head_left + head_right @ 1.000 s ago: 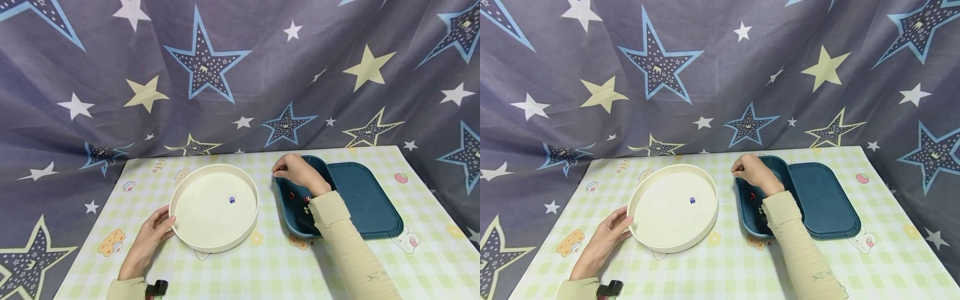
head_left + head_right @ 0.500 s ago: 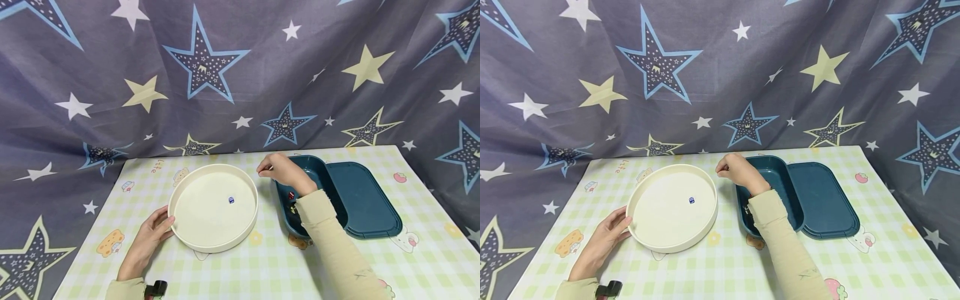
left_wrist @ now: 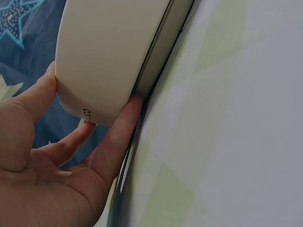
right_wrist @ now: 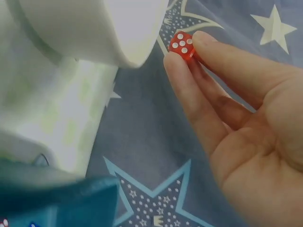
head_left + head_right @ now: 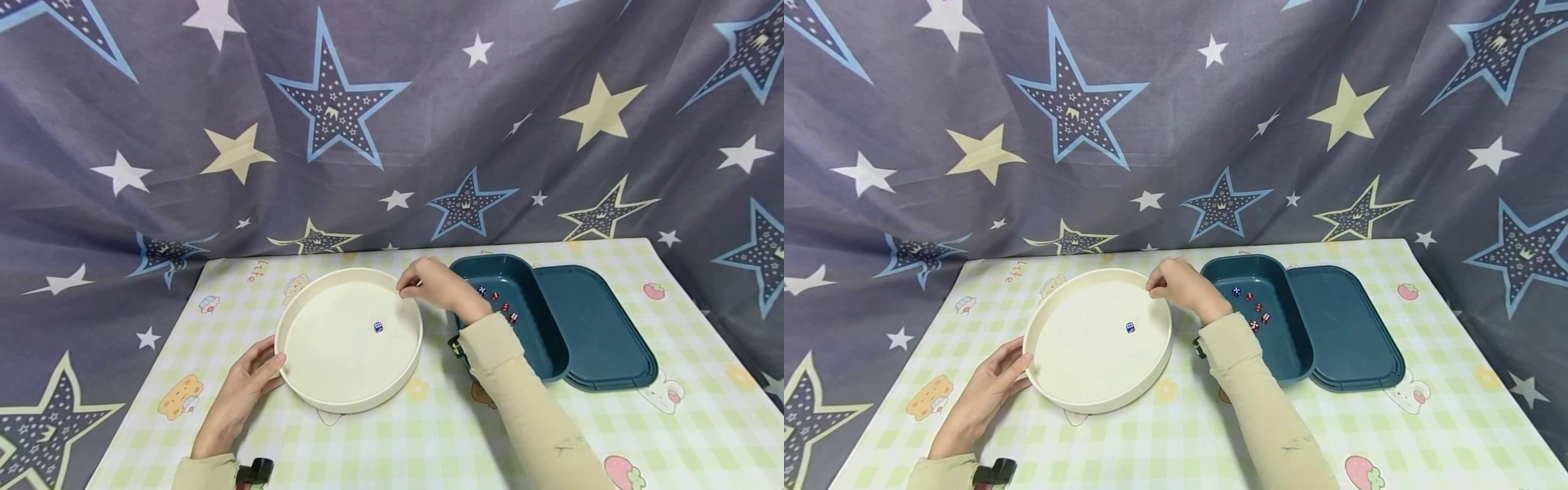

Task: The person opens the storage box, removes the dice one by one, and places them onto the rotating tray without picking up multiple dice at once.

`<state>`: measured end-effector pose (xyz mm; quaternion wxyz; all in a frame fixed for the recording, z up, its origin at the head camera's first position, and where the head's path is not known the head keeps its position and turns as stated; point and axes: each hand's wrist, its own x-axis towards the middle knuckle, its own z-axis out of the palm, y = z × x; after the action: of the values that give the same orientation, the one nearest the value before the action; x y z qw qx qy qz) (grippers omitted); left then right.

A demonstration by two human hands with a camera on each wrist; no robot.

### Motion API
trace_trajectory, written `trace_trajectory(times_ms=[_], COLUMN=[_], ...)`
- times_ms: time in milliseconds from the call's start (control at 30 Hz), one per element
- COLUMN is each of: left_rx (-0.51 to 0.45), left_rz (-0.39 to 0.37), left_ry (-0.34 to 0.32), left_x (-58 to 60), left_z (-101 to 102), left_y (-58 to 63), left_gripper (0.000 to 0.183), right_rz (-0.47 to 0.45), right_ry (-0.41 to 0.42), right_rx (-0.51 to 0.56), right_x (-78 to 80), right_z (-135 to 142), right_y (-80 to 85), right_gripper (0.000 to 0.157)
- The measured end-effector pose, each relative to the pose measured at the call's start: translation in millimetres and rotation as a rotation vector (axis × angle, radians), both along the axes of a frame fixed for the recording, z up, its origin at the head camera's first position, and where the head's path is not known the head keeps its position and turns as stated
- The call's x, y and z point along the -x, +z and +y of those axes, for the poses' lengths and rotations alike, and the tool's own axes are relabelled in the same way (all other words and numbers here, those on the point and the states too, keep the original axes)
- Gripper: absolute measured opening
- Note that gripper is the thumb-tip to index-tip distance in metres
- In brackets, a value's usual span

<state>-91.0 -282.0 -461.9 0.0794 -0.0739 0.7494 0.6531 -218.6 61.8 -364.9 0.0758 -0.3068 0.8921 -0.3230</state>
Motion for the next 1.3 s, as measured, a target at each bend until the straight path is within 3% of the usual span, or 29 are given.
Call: trace_trajectory(times_ms=[633,1300], left_rx=[0.009,0.002], left_rz=[0.007,0.011], left_ry=[0.004,-0.007], left_x=[0.5,0.6], left_z=[-2.8,-1.7], left_y=[-5.6,-3.6], left_gripper=[0.065,0.066], right_rz=[-0.065,-0.069], right_ry=[0.036,0.047], right_rx=[-0.043,-0.083], right_x=[-1.9,-6.5], right_z=[-28.0,-35.9], right_y=[-27.3,-39.9], right_gripper=[0.007,0.005])
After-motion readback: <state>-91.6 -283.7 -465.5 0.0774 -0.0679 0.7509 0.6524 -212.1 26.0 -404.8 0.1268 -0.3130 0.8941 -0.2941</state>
